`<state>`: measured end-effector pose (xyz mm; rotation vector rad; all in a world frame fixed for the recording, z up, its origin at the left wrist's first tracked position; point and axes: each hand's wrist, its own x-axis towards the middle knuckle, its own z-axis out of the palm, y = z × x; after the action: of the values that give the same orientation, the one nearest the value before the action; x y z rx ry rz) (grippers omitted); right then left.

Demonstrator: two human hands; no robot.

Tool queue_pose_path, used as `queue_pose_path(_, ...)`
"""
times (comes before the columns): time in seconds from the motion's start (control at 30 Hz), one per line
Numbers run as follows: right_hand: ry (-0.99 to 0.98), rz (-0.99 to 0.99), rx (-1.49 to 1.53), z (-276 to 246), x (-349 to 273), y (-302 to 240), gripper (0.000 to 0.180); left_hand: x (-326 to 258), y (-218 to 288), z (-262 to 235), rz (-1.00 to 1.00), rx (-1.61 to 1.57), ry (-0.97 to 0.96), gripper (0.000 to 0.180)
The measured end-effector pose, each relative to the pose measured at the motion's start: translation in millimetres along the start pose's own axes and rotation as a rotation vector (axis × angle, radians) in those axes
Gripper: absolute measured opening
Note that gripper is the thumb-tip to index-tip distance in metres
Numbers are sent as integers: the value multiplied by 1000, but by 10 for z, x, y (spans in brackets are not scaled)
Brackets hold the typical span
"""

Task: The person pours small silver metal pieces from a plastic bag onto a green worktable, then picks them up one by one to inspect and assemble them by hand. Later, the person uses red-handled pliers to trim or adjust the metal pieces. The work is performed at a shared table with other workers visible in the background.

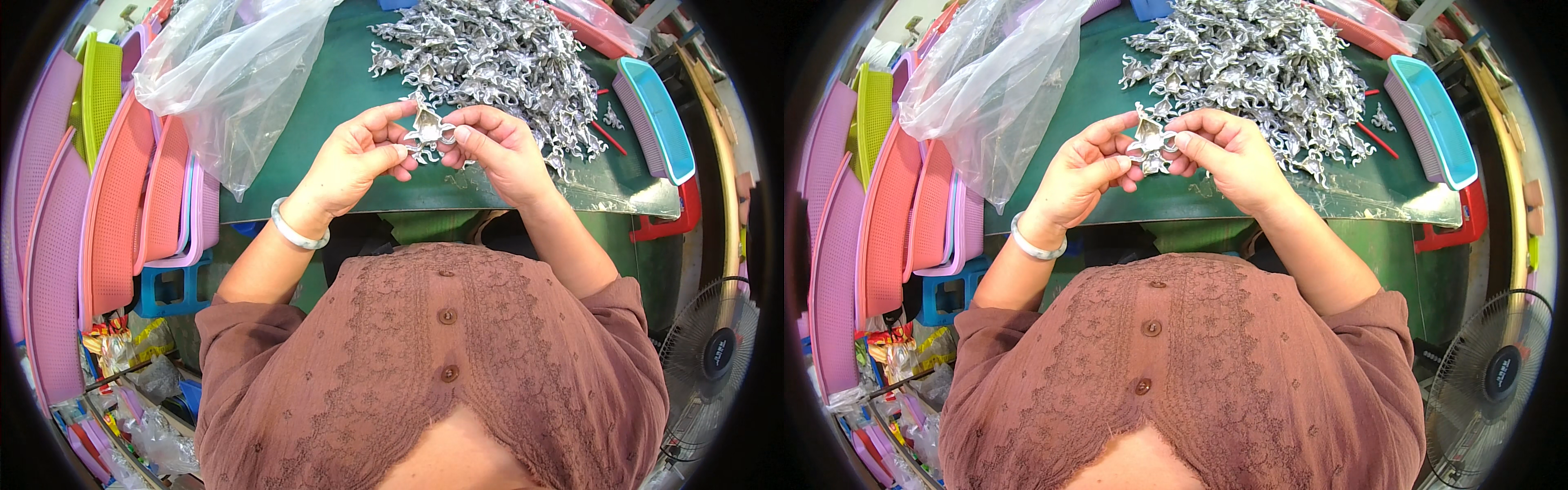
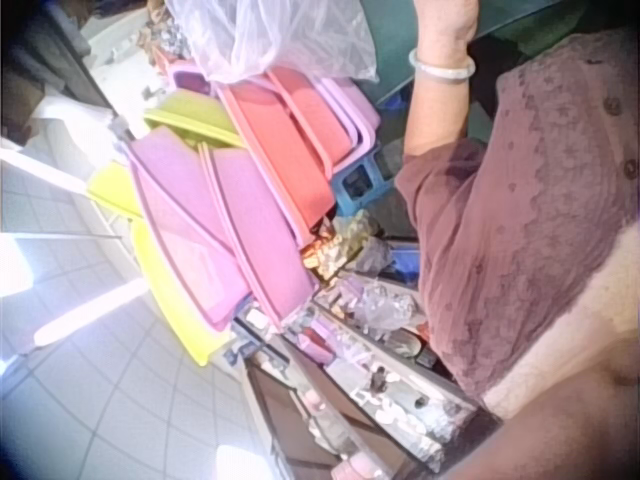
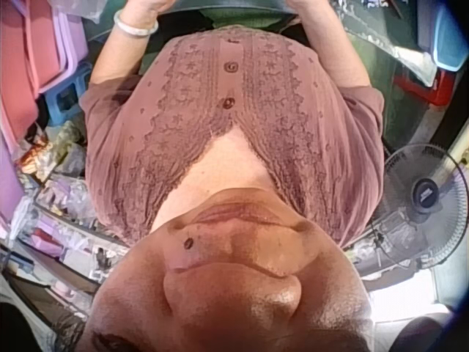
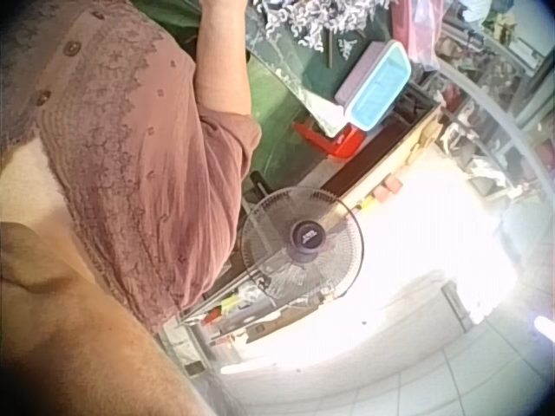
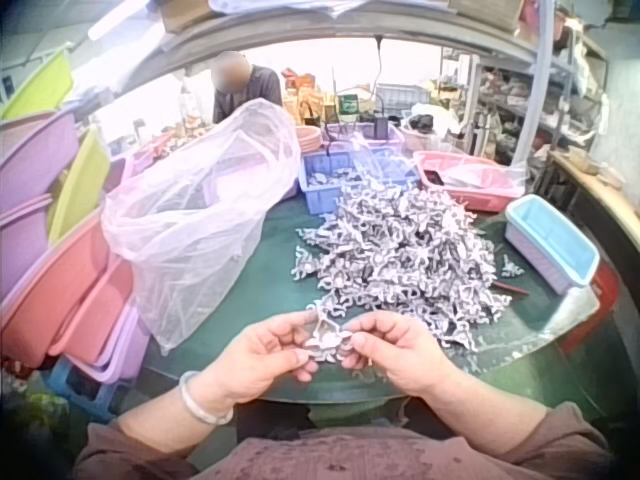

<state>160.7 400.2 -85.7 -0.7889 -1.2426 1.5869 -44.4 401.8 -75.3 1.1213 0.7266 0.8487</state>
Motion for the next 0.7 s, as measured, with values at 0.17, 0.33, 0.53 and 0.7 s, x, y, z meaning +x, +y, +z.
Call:
queue_pose_path(0.17, 8, 0, 13, -4, 6, 0, 17, 5, -6, 13, 11, -14, 19, 42)
queue_pose_path(0.33, 66, -18, -39, 18, 21, 30, 17, 13, -41, 77, 70, 212, 158, 35)
queue_pose_path(0.53, 41, -213, -241, -1, 30, 66, 16, 34, -17, 77, -41, -287, 153, 26)
queue_pose_path(0.7, -80, -464, -473, -60, 61, 104, 19, 28, -105, 103, 77, -170, 230, 28)
